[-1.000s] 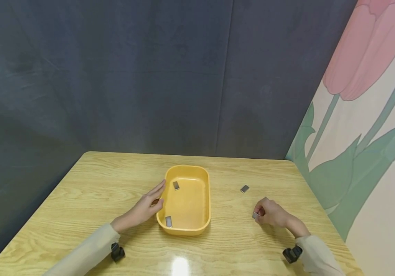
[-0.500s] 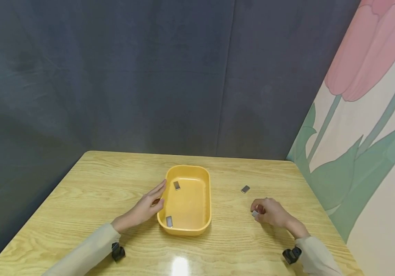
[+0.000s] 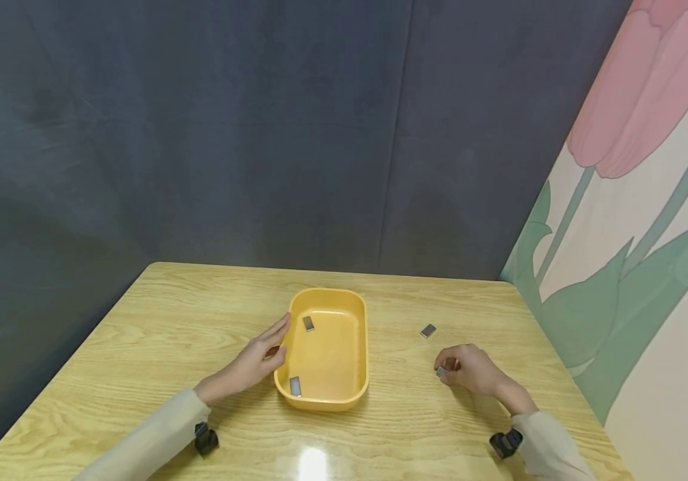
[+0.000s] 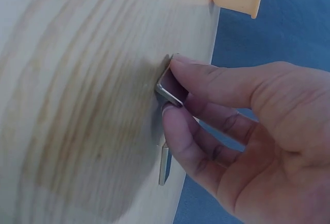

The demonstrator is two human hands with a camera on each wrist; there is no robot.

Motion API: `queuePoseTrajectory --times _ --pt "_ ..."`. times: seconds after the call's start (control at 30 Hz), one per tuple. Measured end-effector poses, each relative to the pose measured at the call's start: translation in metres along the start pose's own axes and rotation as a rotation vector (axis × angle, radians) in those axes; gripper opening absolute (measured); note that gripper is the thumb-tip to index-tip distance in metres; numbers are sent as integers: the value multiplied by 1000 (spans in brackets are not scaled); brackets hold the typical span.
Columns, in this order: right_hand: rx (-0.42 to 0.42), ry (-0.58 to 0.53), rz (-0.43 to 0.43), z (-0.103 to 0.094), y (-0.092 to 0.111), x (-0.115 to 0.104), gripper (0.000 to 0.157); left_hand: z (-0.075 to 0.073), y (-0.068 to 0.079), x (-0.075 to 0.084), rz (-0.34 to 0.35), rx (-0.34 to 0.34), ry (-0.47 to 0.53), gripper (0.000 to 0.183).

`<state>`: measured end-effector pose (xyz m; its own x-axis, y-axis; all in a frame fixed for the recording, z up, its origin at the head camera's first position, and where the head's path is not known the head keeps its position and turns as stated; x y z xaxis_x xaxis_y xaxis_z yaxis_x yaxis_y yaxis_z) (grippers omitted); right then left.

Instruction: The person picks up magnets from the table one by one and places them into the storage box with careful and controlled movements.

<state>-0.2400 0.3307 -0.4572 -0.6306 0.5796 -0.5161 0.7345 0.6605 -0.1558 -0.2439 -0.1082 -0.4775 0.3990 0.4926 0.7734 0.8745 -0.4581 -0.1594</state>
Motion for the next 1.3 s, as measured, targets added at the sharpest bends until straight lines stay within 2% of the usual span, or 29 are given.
queuePoseTrajectory --times 0.53,0.7,1.17,1.3 --pt "24 27 -53 -4 -10 -9 9 1 0 -1 -1 0 -2 56" --pt "33 44 -43 -3 -14 -13 10 1 0 -1 -5 -1 4 56" --pt "23 -1 -5 -6 -23 -24 9 0 0 -1 -5 3 -4 56" --pt "31 -10 -21 -6 -25 -25 10 0 0 -1 -11 4 0 56"
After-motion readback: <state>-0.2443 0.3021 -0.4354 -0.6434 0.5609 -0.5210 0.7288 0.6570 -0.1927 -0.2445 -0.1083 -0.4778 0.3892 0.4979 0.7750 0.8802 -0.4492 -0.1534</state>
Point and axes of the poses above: each hand's wrist, its own y-axis away from the middle knuckle, its own z-axis out of the palm, x = y × z, the point moved 2 cm from there along -y, towards the middle knuckle, and after that the axes turned 7 degrees about -z, right-handed, at the moved point
